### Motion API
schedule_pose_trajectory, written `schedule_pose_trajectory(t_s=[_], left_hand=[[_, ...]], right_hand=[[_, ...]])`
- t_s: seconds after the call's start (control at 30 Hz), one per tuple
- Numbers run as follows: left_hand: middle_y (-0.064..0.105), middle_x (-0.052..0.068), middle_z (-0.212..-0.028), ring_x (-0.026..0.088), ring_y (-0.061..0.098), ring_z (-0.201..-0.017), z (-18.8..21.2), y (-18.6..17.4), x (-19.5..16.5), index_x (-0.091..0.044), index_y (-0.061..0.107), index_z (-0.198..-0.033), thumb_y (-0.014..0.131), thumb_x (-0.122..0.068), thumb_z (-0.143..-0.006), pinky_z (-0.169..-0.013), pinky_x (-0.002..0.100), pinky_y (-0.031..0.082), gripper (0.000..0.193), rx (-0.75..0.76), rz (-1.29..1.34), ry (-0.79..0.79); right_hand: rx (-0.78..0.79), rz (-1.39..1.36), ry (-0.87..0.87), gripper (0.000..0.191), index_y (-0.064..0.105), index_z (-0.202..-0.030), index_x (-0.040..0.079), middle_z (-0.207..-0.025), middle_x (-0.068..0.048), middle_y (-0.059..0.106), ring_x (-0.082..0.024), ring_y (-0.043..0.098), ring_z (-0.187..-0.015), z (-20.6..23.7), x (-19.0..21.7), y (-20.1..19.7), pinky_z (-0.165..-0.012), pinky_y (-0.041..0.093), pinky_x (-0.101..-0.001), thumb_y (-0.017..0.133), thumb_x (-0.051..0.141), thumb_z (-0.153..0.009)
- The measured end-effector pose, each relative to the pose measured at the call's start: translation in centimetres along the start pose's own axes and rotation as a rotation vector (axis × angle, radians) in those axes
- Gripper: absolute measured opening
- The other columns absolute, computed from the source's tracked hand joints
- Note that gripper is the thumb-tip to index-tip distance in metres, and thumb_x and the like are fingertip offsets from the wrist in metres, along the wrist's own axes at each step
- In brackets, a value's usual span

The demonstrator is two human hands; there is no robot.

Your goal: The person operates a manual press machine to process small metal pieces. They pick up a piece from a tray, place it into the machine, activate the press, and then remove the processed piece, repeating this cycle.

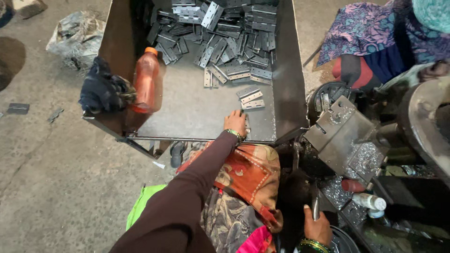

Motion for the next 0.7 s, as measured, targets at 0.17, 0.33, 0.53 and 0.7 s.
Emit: schedule_pose_trajectory(t_s=[0.17,0.33,0.53,0.7], left_hand=[[0.058,0.007,-0.132,0.029,0.052,-0.129,-2.9,0.2,1.2,-0.014,0.070,-0.118,0.091,-0.041,-0.067,-0.102,0.054,0.046,0.061,0.178,-0.035,-0.088],[0.071,0.014,-0.117,0.036,0.068,-0.107,-3.0,-1.5,2.3,-0.011,0.077,-0.103,0.088,-0.041,-0.072,-0.088,0.050,0.057,0.045,0.218,-0.049,-0.043],[0.075,0.020,-0.098,0.039,0.071,-0.094,1.6,-5.0,3.2,-0.010,0.077,-0.103,0.075,-0.042,-0.085,-0.084,0.050,0.055,0.037,0.148,0.156,0.027],[0.077,0.016,-0.095,0.030,0.075,-0.087,3.7,-3.8,-3.1,-0.008,0.074,-0.112,0.067,-0.023,-0.084,-0.080,0.040,0.057,0.033,0.034,0.728,0.162]], right_hand=[[-0.004,-0.014,-0.003,0.066,0.076,-0.108,0.007,-0.105,-0.027,0.075,-0.050,0.070,-0.101,0.1,0.1,-0.1,-0.089,0.053,-0.0554,0.059,0.068,-0.090],[-0.032,-0.051,-0.038,0.068,0.075,-0.105,0.005,-0.099,-0.027,0.075,-0.050,0.071,-0.099,0.3,0.4,-0.3,-0.086,0.054,-0.0558,0.060,0.070,-0.091],[-0.052,-0.087,-0.024,0.063,0.075,-0.103,0.008,-0.100,-0.026,0.074,-0.051,0.069,-0.098,1.3,0.5,-0.5,-0.086,0.053,-0.0568,0.060,0.068,-0.088],[-0.111,-0.112,-0.042,0.061,0.074,-0.103,0.008,-0.103,-0.028,0.073,-0.052,0.067,-0.101,1.2,0.7,-0.6,-0.086,0.052,-0.0583,0.061,0.066,-0.089]])
Point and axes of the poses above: each hand's wrist, its own z-axis away from the middle knuckle, its own y-axis out of the palm, x = y × z, the point moved 9 cm from there along -z, towards the middle knuckle
